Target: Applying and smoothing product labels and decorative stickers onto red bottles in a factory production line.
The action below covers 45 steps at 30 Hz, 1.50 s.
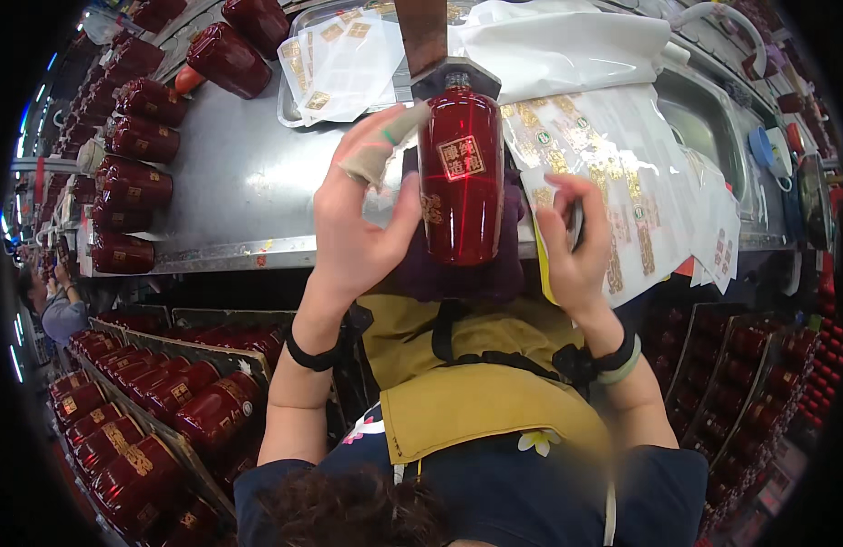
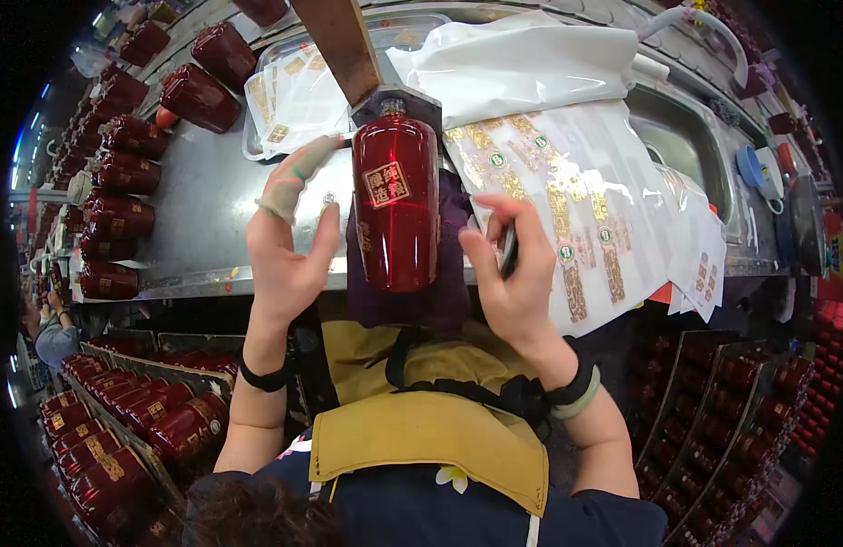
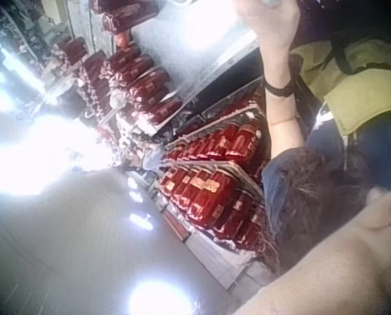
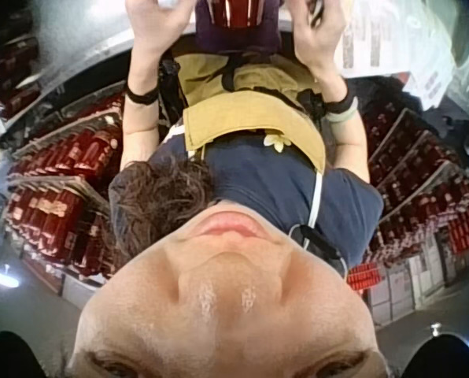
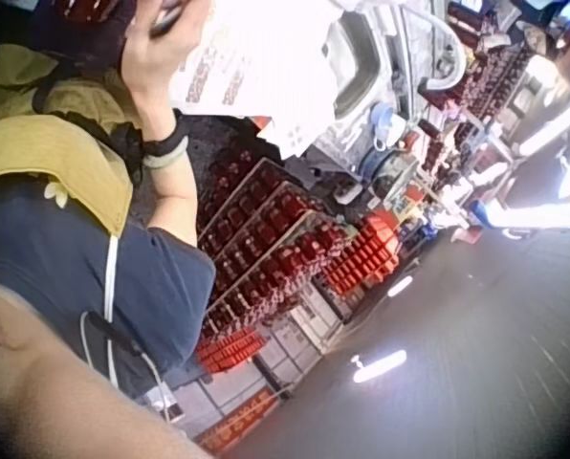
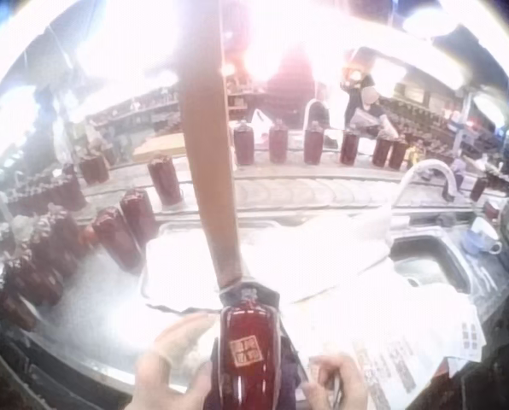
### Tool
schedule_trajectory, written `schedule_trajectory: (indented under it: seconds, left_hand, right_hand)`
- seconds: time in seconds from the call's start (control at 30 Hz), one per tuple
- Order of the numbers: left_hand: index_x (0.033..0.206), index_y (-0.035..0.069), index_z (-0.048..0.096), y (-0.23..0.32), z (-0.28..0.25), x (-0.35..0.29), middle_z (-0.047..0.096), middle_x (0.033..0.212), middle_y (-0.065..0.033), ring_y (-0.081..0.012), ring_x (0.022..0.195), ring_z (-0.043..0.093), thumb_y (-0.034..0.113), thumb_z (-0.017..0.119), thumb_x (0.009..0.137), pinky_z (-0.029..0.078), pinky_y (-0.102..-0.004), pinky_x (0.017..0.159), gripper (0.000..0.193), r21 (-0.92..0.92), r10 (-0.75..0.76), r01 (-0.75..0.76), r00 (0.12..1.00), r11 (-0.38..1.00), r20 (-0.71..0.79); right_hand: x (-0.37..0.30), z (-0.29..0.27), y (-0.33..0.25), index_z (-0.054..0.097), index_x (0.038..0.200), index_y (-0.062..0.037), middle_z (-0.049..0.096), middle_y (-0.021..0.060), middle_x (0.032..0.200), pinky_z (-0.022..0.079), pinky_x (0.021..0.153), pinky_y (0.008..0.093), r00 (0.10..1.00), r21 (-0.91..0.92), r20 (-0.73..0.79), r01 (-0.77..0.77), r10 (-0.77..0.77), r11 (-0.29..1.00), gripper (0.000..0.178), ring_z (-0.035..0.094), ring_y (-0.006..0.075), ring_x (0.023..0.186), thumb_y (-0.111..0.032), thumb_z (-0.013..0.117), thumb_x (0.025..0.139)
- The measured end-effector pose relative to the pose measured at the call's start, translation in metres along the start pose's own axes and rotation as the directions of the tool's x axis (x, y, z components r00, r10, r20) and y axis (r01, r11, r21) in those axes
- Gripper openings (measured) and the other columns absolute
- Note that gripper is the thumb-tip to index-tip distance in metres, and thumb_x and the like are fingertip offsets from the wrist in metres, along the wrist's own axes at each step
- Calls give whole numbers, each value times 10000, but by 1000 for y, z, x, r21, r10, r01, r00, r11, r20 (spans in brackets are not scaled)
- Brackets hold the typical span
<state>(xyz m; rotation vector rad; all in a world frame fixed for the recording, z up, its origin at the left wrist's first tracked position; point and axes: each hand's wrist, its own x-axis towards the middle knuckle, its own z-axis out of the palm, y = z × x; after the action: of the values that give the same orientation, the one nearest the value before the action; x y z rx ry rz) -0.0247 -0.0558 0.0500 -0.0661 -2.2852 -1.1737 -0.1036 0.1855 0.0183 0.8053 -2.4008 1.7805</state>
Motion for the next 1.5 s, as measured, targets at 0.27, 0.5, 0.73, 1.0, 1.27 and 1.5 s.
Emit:
schedule_trajectory:
  seconds: [0.27, 0.5, 0.73, 1.0, 1.27, 1.5]
  left_hand:
    - [1513, -75, 412, 2, 42, 0, 604, 1377, -172, -195, 1224, 615, 197, 610, 1069, 498, -338, 1044, 558, -576, -530, 539, 823, 615, 205]
    - [1464, -40, 466, 0, 46, 1, 640, 1298, -123, -150, 1176, 617, 247, 612, 1074, 512, -308, 1005, 505, -663, -590, 591, 761, 459, 269]
    - [1440, -60, 477, -10, 41, 3, 646, 1290, -126, -147, 1170, 623, 276, 626, 1070, 511, -308, 1004, 521, -677, -588, 626, 734, 388, 341]
    - [1409, -64, 499, -11, 39, 3, 661, 1252, -130, -136, 1132, 634, 311, 655, 1054, 517, -293, 983, 540, -661, -595, 627, 735, 412, 325]
    - [1373, -60, 525, -17, 41, 2, 665, 1212, -120, -125, 1084, 636, 366, 661, 1044, 525, -284, 926, 555, -606, -595, 646, 734, 464, 326]
    - [1335, -62, 544, -17, 41, 1, 667, 1203, -126, -131, 1067, 638, 370, 657, 1045, 526, -287, 924, 532, -610, -593, 637, 741, 471, 315]
  right_hand:
    - [58, 47, -7, 537, 1382, 24, 460, -26, 800, 380, 633, 240, 928, 301, 207, -362, 310, 882, 527, 425, 69, 709, -247, 745, 981]
    - [48, 49, 0, 472, 1501, 24, 423, -57, 814, 374, 655, 211, 924, 379, 202, -378, 323, 845, 652, 415, 49, 740, -254, 753, 982]
    - [51, 45, -2, 494, 1487, 9, 422, -62, 812, 369, 658, 207, 906, 439, 229, -423, 356, 793, 630, 409, 39, 737, -231, 765, 972]
    - [54, 44, -4, 514, 1474, 5, 440, -76, 786, 365, 644, 193, 902, 412, 233, -430, 364, 803, 641, 418, 26, 716, -189, 805, 938]
    - [53, 43, 2, 507, 1483, 11, 450, -73, 789, 362, 641, 188, 911, 430, 228, -412, 345, 803, 668, 414, 24, 711, -193, 818, 928]
    - [52, 45, 1, 504, 1486, 13, 444, -74, 792, 363, 646, 191, 917, 412, 223, -397, 331, 820, 704, 409, 28, 721, -204, 841, 908]
